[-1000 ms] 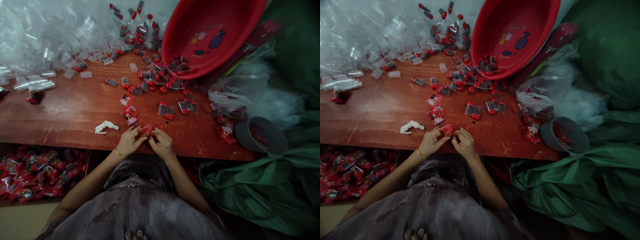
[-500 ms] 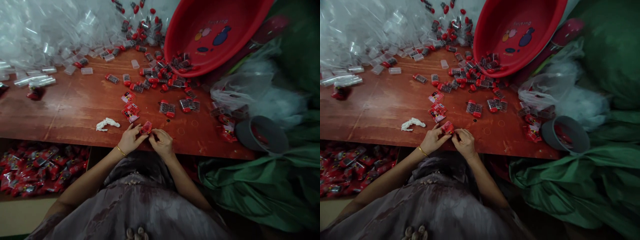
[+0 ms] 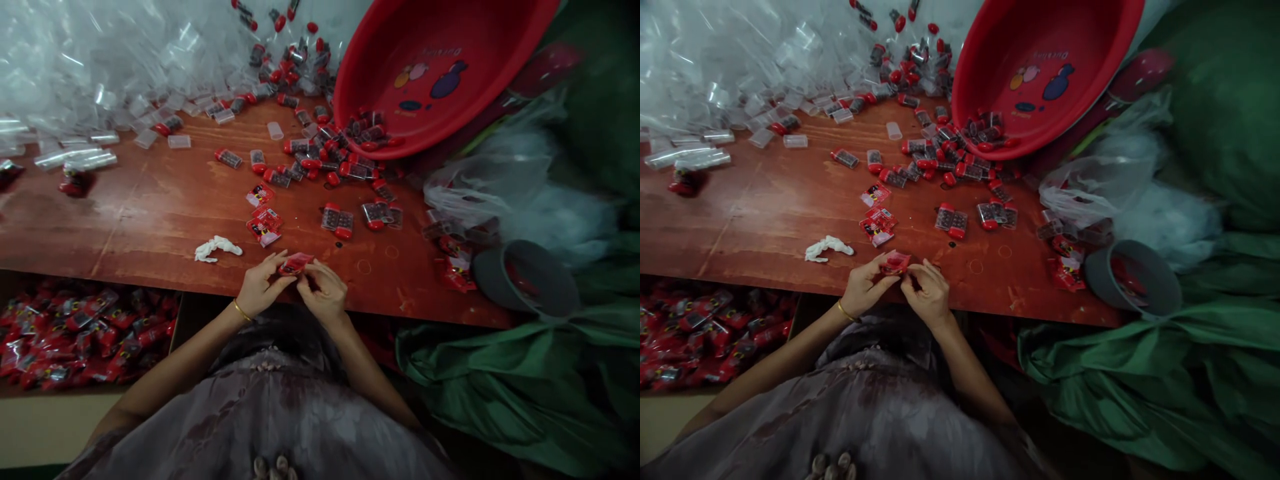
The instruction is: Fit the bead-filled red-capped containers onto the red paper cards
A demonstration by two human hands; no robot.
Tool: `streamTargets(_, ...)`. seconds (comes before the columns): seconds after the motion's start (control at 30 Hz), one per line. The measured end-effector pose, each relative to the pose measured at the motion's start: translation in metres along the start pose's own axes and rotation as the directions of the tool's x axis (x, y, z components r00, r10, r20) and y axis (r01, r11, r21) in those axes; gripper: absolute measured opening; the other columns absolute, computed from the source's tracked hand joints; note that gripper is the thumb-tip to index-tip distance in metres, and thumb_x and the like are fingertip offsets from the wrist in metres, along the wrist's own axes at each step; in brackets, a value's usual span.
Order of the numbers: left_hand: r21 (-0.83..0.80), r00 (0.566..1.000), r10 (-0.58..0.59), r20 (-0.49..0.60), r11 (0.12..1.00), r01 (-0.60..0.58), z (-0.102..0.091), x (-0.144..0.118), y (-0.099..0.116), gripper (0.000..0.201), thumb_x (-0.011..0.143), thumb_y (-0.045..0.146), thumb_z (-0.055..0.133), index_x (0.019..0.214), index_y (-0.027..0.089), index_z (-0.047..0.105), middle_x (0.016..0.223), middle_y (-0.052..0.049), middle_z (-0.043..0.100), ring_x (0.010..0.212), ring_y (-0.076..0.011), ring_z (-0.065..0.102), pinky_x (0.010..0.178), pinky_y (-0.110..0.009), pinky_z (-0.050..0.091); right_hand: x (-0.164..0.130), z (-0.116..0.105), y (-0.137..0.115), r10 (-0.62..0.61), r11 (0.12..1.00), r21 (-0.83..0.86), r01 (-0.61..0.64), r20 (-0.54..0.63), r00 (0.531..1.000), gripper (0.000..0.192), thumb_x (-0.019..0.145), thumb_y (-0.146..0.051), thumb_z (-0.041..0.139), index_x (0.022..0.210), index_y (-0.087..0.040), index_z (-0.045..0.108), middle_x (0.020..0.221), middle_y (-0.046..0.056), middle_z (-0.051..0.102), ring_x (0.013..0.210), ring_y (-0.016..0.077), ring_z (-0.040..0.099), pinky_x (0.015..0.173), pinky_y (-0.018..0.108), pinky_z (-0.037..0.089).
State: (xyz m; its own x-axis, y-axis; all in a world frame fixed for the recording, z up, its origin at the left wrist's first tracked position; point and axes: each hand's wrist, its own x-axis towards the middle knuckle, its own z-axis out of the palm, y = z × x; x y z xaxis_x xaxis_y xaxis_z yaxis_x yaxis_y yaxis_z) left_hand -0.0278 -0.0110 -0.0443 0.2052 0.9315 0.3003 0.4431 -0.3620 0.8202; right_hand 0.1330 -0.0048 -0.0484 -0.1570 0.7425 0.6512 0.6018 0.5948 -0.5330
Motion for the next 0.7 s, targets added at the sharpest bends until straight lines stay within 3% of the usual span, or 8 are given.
streamTargets(0.13, 0.074, 0.999, 0.047, -0.009, 0.996, -0.047, 0.0, 0.006, -0.005, 0.034, 0.085, 0.03, 0.055, 0.118, 0.019, 0.057, 0.12, -0.009, 0.064, 0.125, -0.0217, 0.047, 0.109, -0.046, 0.034, 0.004, 0.004, 0.007, -0.052, 0.997, -0.045, 0.055, 0.074, 0.996, 0.016, 0.078, -0.012, 0.053, 0.085, -0.02, 0.065, 0.076, 0.004, 0.071, 0.072, 0.0177, 0.067, 0.09, 0.041, 0.052)
streamTargets(0.23, 0.144, 1.0, -0.008, 0.028, 0.99, 0.004, -0.003, 0.006, -0.012, 0.032, 0.084, 0.03, 0.057, 0.115, 0.021, 0.06, 0.119, -0.008, 0.065, 0.126, -0.0236, 0.047, 0.11, -0.051, 0.028, 0.0, 0.01, 0.011, -0.059, 0.996, -0.055, 0.067, 0.149, 0.987, 0.014, 0.078, -0.014, 0.053, 0.08, -0.021, 0.065, 0.072, 0.003, 0.07, 0.067, 0.0172, 0.065, 0.093, 0.045, 0.05)
streamTargets(0.33, 0.178, 0.997, -0.067, 0.044, 0.982, 0.058, -0.006, 0.003, -0.015, 0.032, 0.083, 0.03, 0.058, 0.115, 0.022, 0.06, 0.119, -0.008, 0.065, 0.125, -0.0244, 0.047, 0.109, -0.053, 0.026, 0.0, 0.01, 0.01, -0.024, 1.0, -0.004, 0.025, 0.153, 0.988, 0.013, 0.078, -0.014, 0.053, 0.08, -0.021, 0.064, 0.071, 0.001, 0.069, 0.064, 0.0158, 0.064, 0.095, 0.047, 0.047)
streamTargets(0.5, 0.175, 0.996, -0.054, 0.072, 0.984, 0.04, -0.006, 0.001, -0.014, 0.03, 0.085, 0.024, 0.054, 0.115, 0.021, 0.06, 0.117, -0.008, 0.066, 0.124, -0.0235, 0.048, 0.109, -0.052, 0.027, 0.01, 0.006, 0.009, 0.055, 0.991, 0.103, -0.085, 0.264, 0.963, 0.028, 0.079, -0.03, 0.061, 0.105, -0.02, 0.062, 0.103, 0.009, 0.069, 0.096, 0.0223, 0.064, 0.099, 0.049, 0.041)
streamTargets(0.7, 0.253, 0.996, -0.041, 0.083, 0.967, 0.019, -0.003, -0.003, -0.018, 0.031, 0.084, 0.017, 0.05, 0.114, 0.019, 0.059, 0.114, -0.009, 0.067, 0.125, -0.0243, 0.048, 0.109, -0.054, 0.026, 0.014, 0.013, 0.016, 0.025, 0.973, 0.209, -0.095, 0.317, 0.948, 0.019, 0.084, -0.039, 0.06, 0.091, -0.023, 0.069, 0.091, 0.005, 0.071, 0.085, 0.0179, 0.065, 0.099, 0.048, 0.04)
